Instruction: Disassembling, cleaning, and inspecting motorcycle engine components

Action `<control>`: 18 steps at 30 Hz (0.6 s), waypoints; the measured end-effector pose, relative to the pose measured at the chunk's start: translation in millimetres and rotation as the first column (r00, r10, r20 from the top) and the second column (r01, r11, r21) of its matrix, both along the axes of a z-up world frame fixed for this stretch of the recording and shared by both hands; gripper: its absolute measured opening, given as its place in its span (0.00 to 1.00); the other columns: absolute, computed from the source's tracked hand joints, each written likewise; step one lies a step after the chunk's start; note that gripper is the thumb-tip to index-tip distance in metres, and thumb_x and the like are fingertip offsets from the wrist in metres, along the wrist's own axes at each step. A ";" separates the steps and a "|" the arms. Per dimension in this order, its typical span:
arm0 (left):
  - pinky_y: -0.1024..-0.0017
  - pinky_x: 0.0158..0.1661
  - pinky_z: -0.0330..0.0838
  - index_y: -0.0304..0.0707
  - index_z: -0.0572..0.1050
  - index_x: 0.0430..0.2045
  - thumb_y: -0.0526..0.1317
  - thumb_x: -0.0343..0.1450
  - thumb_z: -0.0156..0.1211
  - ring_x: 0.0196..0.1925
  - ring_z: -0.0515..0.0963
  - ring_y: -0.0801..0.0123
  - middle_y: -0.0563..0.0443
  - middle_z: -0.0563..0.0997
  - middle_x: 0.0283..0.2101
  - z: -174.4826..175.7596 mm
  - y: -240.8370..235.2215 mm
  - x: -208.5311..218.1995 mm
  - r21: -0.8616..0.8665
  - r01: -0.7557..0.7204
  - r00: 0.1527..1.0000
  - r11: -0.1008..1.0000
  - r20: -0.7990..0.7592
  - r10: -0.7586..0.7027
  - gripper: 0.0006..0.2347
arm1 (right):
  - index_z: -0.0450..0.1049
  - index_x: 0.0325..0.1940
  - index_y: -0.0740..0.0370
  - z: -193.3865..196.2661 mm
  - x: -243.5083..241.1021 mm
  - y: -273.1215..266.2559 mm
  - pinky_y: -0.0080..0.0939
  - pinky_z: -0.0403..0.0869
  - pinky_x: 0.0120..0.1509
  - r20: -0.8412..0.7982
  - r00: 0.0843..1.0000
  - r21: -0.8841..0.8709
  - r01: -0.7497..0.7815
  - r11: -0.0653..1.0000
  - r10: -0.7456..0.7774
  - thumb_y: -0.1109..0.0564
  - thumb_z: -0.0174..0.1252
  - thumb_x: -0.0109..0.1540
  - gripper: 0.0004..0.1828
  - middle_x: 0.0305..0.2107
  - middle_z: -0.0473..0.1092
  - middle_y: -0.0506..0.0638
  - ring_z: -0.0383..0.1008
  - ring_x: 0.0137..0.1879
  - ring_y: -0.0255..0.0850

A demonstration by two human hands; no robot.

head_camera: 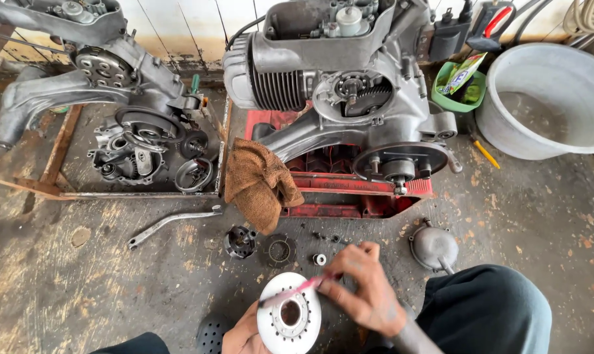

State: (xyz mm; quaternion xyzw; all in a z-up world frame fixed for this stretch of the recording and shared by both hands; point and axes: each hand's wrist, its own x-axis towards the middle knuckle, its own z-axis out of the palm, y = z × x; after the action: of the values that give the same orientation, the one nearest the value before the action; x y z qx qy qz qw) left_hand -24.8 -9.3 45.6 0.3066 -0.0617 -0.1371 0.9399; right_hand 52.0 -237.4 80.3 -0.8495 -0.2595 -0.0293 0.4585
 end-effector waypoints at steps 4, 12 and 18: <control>0.58 0.65 0.69 0.28 0.57 0.67 0.41 0.71 0.55 0.66 0.75 0.57 0.34 0.69 0.67 6.1 7.6 2.1 -0.196 0.173 0.979 0.965 -0.072 -0.190 0.28 | 0.81 0.32 0.49 -6.8 8.8 -6.3 0.40 0.54 0.55 -0.011 0.997 -0.008 0.071 0.997 -0.071 0.44 0.61 0.58 0.11 0.26 0.74 0.42 0.66 0.35 0.34; 0.55 0.64 0.68 0.21 0.57 0.66 0.29 0.65 0.51 0.65 0.75 0.46 0.25 0.71 0.64 -98.9 30.2 -23.5 -0.226 0.153 0.948 0.962 -0.242 -0.208 0.30 | 0.80 0.33 0.50 12.8 0.0 0.6 0.43 0.53 0.58 -0.021 1.000 -0.007 0.021 1.000 -0.021 0.44 0.62 0.58 0.10 0.27 0.75 0.42 0.69 0.38 0.35; 0.52 0.63 0.70 0.22 0.58 0.66 0.29 0.68 0.50 0.64 0.76 0.47 0.27 0.73 0.63 -70.2 21.3 -25.6 -0.289 0.027 0.937 0.957 -0.326 -0.125 0.27 | 0.81 0.34 0.51 5.5 4.3 -4.4 0.43 0.52 0.58 -0.018 1.000 -0.005 0.008 1.000 -0.008 0.46 0.61 0.58 0.09 0.27 0.76 0.42 0.70 0.38 0.35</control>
State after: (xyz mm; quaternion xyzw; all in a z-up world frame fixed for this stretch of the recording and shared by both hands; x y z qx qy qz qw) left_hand -50.4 12.0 -24.6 0.1393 0.0714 -0.2143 0.9641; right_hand 56.3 -241.8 85.8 -0.8518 -0.2519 -0.0227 0.4587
